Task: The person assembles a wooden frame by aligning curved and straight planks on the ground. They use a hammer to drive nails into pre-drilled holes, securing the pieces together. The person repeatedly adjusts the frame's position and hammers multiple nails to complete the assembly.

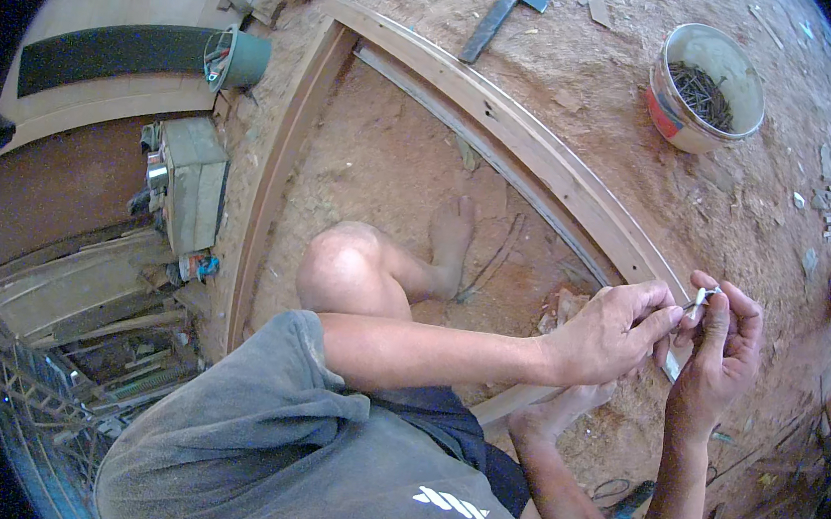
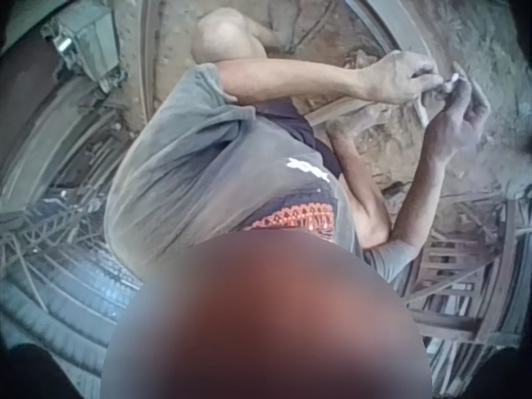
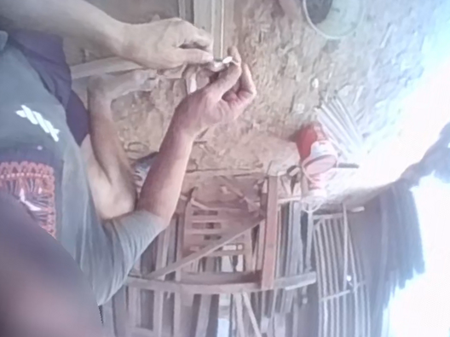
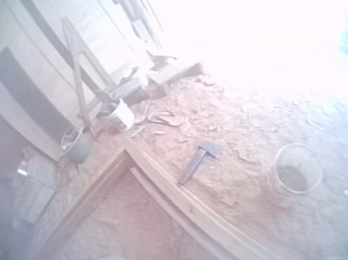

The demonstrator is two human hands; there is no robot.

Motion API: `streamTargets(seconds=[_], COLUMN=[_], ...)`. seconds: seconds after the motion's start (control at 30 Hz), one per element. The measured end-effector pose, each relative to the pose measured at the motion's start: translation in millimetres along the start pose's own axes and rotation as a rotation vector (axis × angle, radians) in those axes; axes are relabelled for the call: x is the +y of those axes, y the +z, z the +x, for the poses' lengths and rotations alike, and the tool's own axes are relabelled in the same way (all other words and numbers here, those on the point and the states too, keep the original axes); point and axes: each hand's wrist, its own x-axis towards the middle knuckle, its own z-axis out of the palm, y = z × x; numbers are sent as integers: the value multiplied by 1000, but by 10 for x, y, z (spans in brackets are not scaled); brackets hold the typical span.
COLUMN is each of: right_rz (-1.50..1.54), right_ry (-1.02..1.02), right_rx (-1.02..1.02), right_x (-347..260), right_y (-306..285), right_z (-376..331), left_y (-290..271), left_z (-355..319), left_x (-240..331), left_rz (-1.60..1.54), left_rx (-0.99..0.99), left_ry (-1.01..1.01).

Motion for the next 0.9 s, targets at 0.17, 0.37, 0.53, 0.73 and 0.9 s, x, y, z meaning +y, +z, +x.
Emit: streamTargets(seconds=[0.17, 0.37, 0.53, 0.73, 0.9], right_rz=[34, 57, -119, 197, 113], right_ry=[128, 91, 28, 257, 131], right_rx=[-25, -47, -11, -75, -35], right_x=[6, -1, -22, -33, -66], right_y=[-90, -81, -9, -85, -240], right_z=[42, 28, 50, 99, 130], left_y=[63, 42, -15, -57, -63], left_z=[-61, -58, 5, 5, 9], left_x=[7, 72, 27, -10, 5], left_rz=[68, -88, -4, -107, -160], left_rx=[-95, -134, -148, -254, -253], left_ry=[-47, -258, -256, -332, -283])
